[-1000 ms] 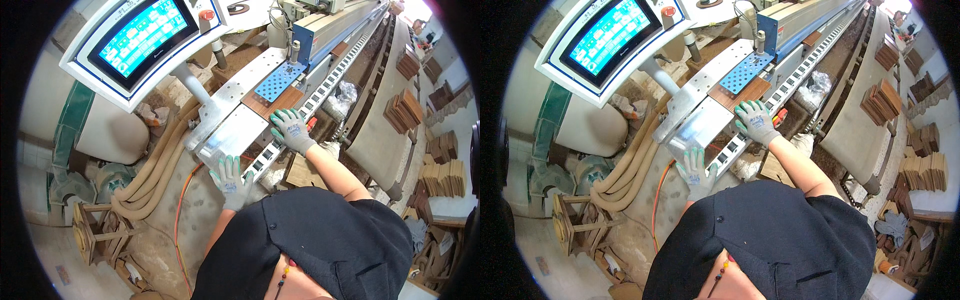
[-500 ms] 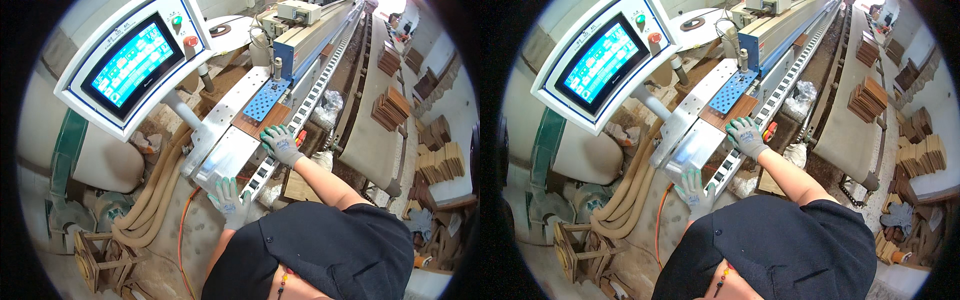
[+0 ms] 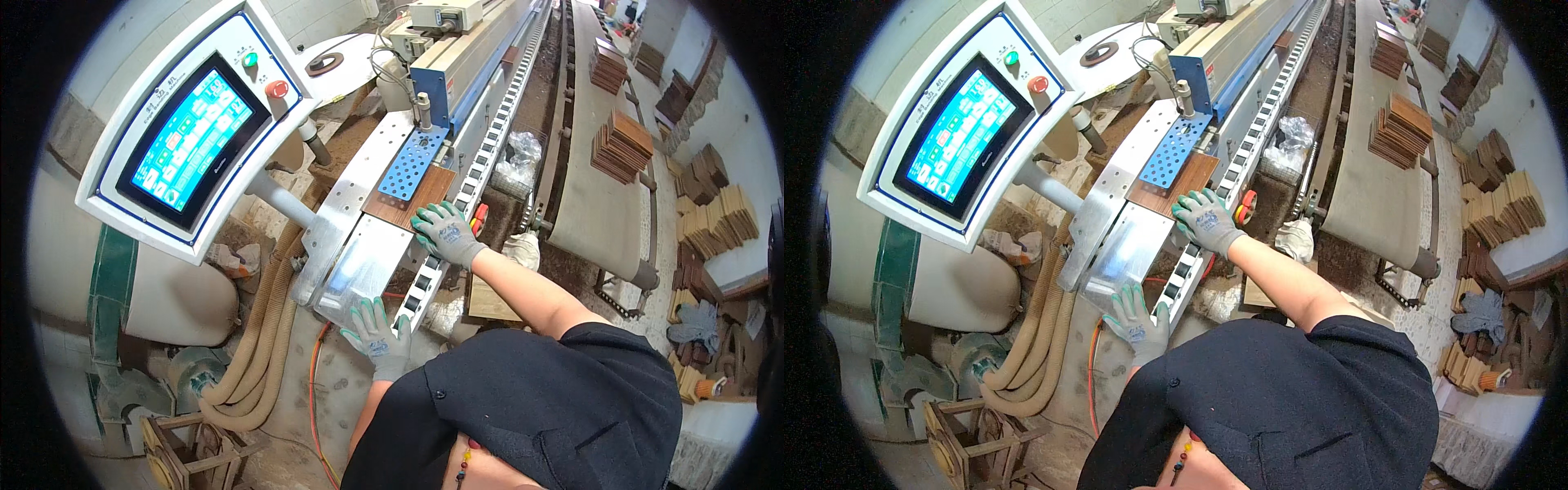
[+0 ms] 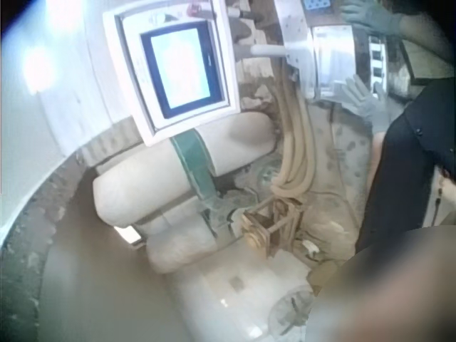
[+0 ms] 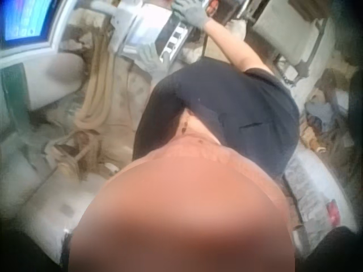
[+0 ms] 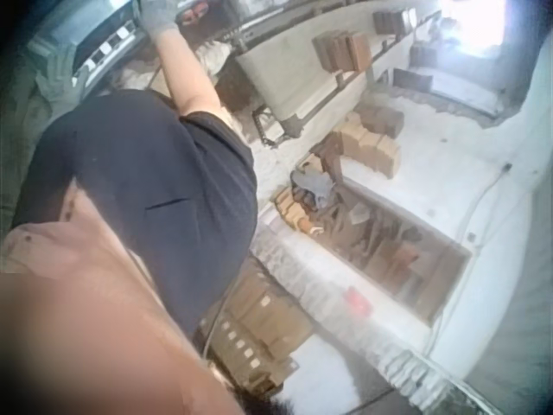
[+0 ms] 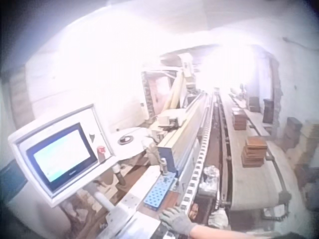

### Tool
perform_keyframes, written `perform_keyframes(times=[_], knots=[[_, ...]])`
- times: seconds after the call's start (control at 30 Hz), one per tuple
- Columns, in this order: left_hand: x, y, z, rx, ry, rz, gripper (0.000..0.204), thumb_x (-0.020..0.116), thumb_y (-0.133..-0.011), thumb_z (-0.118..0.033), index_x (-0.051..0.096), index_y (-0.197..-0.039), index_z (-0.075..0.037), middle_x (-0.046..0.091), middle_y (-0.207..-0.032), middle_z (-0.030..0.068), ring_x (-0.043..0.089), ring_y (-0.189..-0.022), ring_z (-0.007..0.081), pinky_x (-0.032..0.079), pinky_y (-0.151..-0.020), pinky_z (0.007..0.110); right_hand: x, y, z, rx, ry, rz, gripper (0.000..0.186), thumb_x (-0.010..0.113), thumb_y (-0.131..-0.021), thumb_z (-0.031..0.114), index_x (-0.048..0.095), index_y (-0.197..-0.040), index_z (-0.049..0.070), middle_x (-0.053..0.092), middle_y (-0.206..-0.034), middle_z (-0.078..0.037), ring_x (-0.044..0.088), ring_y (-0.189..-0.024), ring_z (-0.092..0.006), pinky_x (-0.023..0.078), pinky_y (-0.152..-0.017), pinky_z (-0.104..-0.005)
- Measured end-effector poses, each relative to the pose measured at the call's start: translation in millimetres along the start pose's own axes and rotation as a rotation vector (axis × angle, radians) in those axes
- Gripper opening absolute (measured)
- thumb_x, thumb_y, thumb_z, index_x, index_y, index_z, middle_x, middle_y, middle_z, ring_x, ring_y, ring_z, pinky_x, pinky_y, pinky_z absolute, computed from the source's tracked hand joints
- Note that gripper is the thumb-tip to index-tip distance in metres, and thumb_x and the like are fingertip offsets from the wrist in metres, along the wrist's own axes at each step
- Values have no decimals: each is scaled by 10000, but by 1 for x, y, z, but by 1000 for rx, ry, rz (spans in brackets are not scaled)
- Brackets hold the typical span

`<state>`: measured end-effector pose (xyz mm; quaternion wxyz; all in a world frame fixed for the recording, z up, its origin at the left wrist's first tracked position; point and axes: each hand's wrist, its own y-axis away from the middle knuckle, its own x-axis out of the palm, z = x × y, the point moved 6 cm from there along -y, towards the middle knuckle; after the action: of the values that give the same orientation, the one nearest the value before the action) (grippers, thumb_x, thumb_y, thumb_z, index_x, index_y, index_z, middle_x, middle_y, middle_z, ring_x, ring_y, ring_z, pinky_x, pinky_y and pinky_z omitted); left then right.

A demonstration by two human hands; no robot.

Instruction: The person operates a CNC router in a woodworking shop. They repeatedly pick up wooden panels, place them on the machine bed, align them against the fence, and engage the machine to process the wood. After each cycle, they remove the processed panel and place it on a nearby stack.

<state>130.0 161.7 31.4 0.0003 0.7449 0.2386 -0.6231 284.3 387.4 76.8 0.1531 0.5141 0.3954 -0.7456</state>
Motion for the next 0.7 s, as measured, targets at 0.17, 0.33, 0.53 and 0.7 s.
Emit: perform_keyframes(times=[0.17,0.33,0.53,0.7], knots=[[0,1,0,5,21,-37,712,635,-878,-487,537,-1461,-91,457,-1537,189,302,-1483,434,65,-1159,743,3,0,-1,-2,9,-35,331,648,-923,303,679,-1217,154,626,-1305,-92,537,-1286,-317,344,-1150,-508],[-2,2,-1,3,24,-8,711,636,-876,-487,539,-1460,-93,434,-1559,184,286,-1495,418,65,-1166,734,3,1,-1,2,5,-17,335,649,-925,308,682,-1219,151,623,-1325,-93,535,-1297,-321,351,-1149,-511],[-1,1,0,-16,17,18,717,632,-882,-490,524,-1472,-97,425,-1564,186,282,-1497,415,64,-1168,727,3,0,-1,8,6,7,343,645,-930,318,679,-1227,150,618,-1335,-96,530,-1308,-324,354,-1151,-511],[-4,1,-1,0,34,-5,715,633,-884,-490,520,-1474,-103,429,-1561,179,284,-1494,415,66,-1167,727,3,-1,-1,-1,13,-5,341,657,-921,304,671,-1229,158,616,-1333,-91,533,-1297,-315,347,-1153,-511]])
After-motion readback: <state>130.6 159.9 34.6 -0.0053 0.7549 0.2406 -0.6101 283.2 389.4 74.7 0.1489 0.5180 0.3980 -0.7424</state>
